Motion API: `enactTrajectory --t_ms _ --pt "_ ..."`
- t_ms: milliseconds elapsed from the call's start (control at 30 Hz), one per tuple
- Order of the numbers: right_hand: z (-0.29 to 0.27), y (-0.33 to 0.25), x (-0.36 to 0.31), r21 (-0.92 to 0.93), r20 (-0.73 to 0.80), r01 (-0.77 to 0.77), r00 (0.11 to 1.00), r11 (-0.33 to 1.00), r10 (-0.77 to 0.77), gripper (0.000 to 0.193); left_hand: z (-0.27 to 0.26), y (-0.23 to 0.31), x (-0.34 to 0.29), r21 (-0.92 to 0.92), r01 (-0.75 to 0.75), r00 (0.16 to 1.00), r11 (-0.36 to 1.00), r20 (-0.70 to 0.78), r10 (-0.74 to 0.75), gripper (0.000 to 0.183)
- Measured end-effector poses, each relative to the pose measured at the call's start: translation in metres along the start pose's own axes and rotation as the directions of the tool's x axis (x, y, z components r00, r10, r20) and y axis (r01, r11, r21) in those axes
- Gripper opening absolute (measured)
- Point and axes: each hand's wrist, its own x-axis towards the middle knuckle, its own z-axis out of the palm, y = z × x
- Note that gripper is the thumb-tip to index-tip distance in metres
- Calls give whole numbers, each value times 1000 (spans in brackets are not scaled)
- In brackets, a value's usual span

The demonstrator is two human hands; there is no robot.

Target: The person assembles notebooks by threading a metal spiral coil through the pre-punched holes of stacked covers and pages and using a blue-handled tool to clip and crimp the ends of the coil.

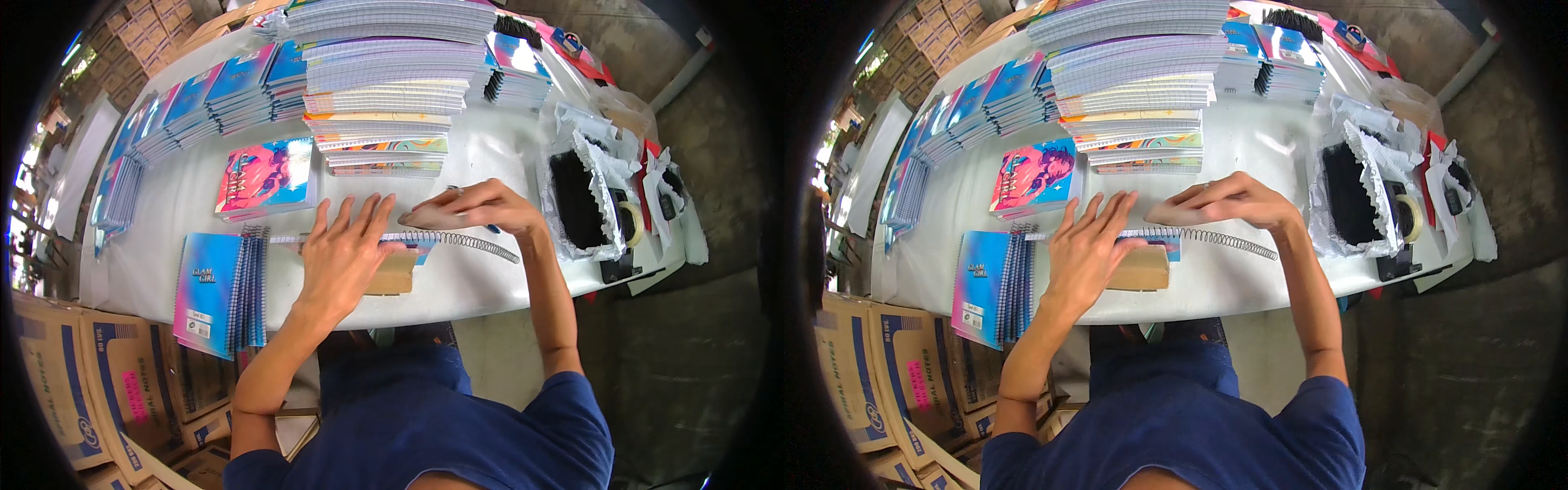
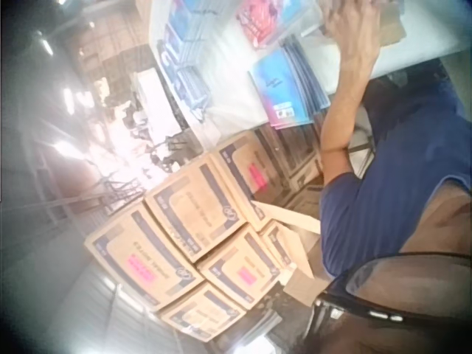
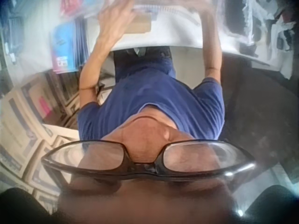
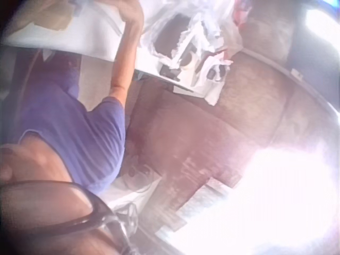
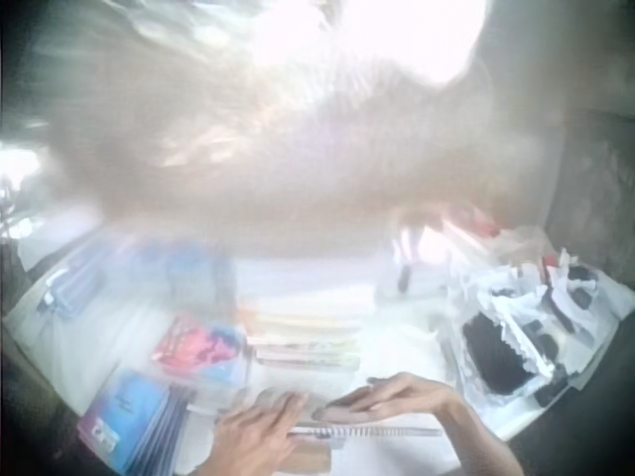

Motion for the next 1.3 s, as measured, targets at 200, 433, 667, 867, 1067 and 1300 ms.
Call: enactTrajectory --t_ms 200,433,667,867,1067,1300 --pt "9 11 11 -56 -2 -43 999 998 43 50 -9 -10 -6 -10 23 998 1000 61 -22 59" --pt "15 -2 22 -207 -27 -98 995 973 95 56 -9 -17 -8 -24 30 998 999 49 -29 63" --pt "18 3 36 -305 21 -104 993 947 116 50 -10 -25 -11 -17 66 995 998 75 -64 63" --pt "29 -13 35 -20 46 20 999 1000 -19 41 -18 -33 -13 21 92 989 996 116 -94 64" --pt "25 -5 43 122 96 107 988 987 -120 44 -23 -35 -13 25 118 988 993 100 -120 65" --pt "29 -7 56 126 101 -32 995 992 19 48 -26 -47 -22 -19 233 966 972 122 -229 63"
